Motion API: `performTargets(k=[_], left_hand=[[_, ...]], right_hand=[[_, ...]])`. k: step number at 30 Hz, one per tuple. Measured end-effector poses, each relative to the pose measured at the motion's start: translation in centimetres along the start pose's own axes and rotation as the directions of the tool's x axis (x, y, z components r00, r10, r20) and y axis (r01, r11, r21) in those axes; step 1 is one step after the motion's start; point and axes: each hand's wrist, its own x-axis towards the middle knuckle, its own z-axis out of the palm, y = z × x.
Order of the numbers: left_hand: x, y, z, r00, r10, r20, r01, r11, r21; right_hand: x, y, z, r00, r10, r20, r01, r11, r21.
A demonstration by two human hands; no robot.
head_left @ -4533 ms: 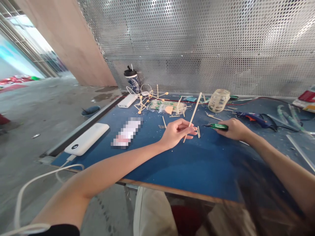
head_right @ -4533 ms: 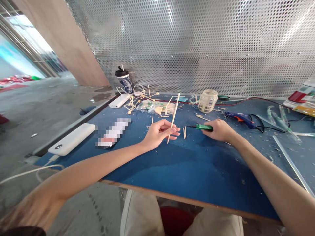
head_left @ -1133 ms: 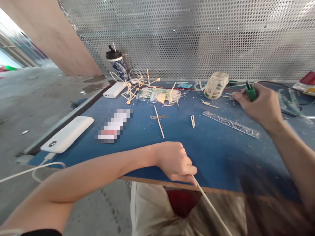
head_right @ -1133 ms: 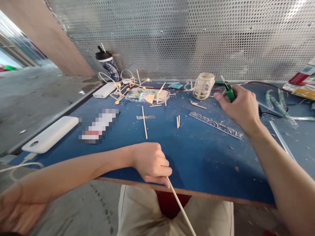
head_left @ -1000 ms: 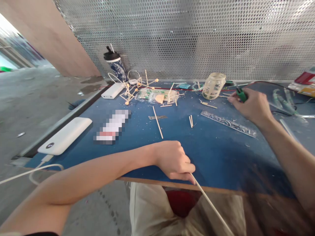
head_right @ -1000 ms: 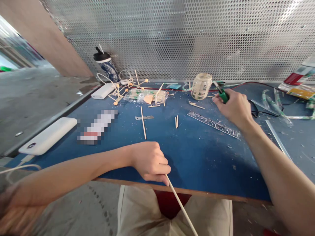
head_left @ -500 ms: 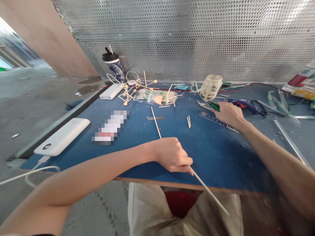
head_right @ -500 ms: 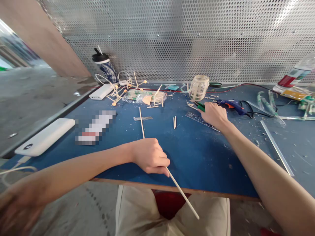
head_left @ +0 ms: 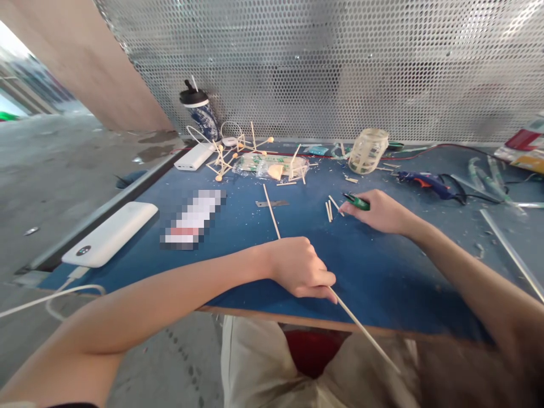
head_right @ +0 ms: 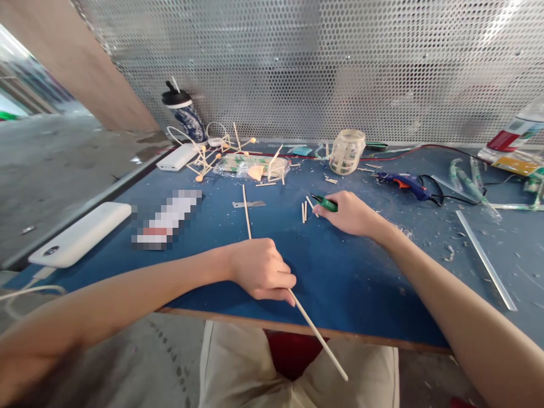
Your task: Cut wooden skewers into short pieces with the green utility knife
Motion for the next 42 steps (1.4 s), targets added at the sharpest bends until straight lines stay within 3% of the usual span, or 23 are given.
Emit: performTargets(k=[5, 9, 12, 17, 21, 26, 33, 36, 39, 41, 42], left_hand=[[0.0, 0.0, 0.0, 0.999, -0.02, 0.042, 0.021, 1.0, -0.022], [0.0, -0.1, 0.0, 0.998, -0.026, 0.055, 0.028, 0.999, -0.025], [-0.1, -0.2, -0.2, 0.997, -0.036, 0.062, 0.037, 0.999, -0.024], [-0.2, -0.3, -0.3, 0.997, -0.046, 0.058, 0.048, 0.999, -0.025], [-0.1, -0.3, -0.2, 0.999, -0.033, 0.036, 0.034, 0.999, -0.019], [-0.2, -0.5, -0.1, 1.0, -0.017, -0.004, 0.017, 1.0, -0.016], [-0.1, -0.1, -0.3, 0.999, -0.037, 0.037, 0.038, 0.999, -0.006], [-0.1, -0.7, -0.7, 0.992, -0.105, 0.065, 0.105, 0.994, 0.003], [-0.4, -2.7, -1.8, 0.973, -0.227, 0.029, 0.227, 0.974, 0.005], [-1.0, -4.4, -2.8, 0.936, -0.348, -0.043, 0.349, 0.937, 0.009], [-1.4, -5.3, -3.3, 0.89, -0.447, -0.096, 0.45, 0.893, 0.015]], right_hand=[[0.0, 0.6, -0.4, 0.992, -0.013, -0.125, 0.009, 0.999, -0.034], [0.3, 0.4, 0.1, 0.987, -0.007, -0.159, -0.007, 0.996, -0.088], [0.4, 1.3, -0.3, 0.968, 0.079, -0.239, -0.105, 0.989, -0.101], [0.4, 4.7, -2.2, 0.898, 0.245, -0.367, -0.294, 0.952, -0.084], [0.7, 5.7, -2.0, 0.91, 0.252, -0.33, -0.308, 0.942, -0.132], [1.7, 4.6, 0.1, 0.959, 0.174, -0.224, -0.219, 0.956, -0.195], [1.7, 4.5, 0.4, 0.978, 0.159, -0.136, -0.184, 0.962, -0.203], [1.6, 5.0, -0.2, 0.972, 0.181, -0.148, -0.21, 0.956, -0.205], [1.4, 5.7, -1.1, 0.957, 0.222, -0.186, -0.26, 0.943, -0.209], [1.2, 6.3, -1.8, 0.943, 0.256, -0.214, -0.3, 0.931, -0.207], [1.1, 6.5, -2.2, 0.936, 0.271, -0.226, -0.317, 0.926, -0.205]])
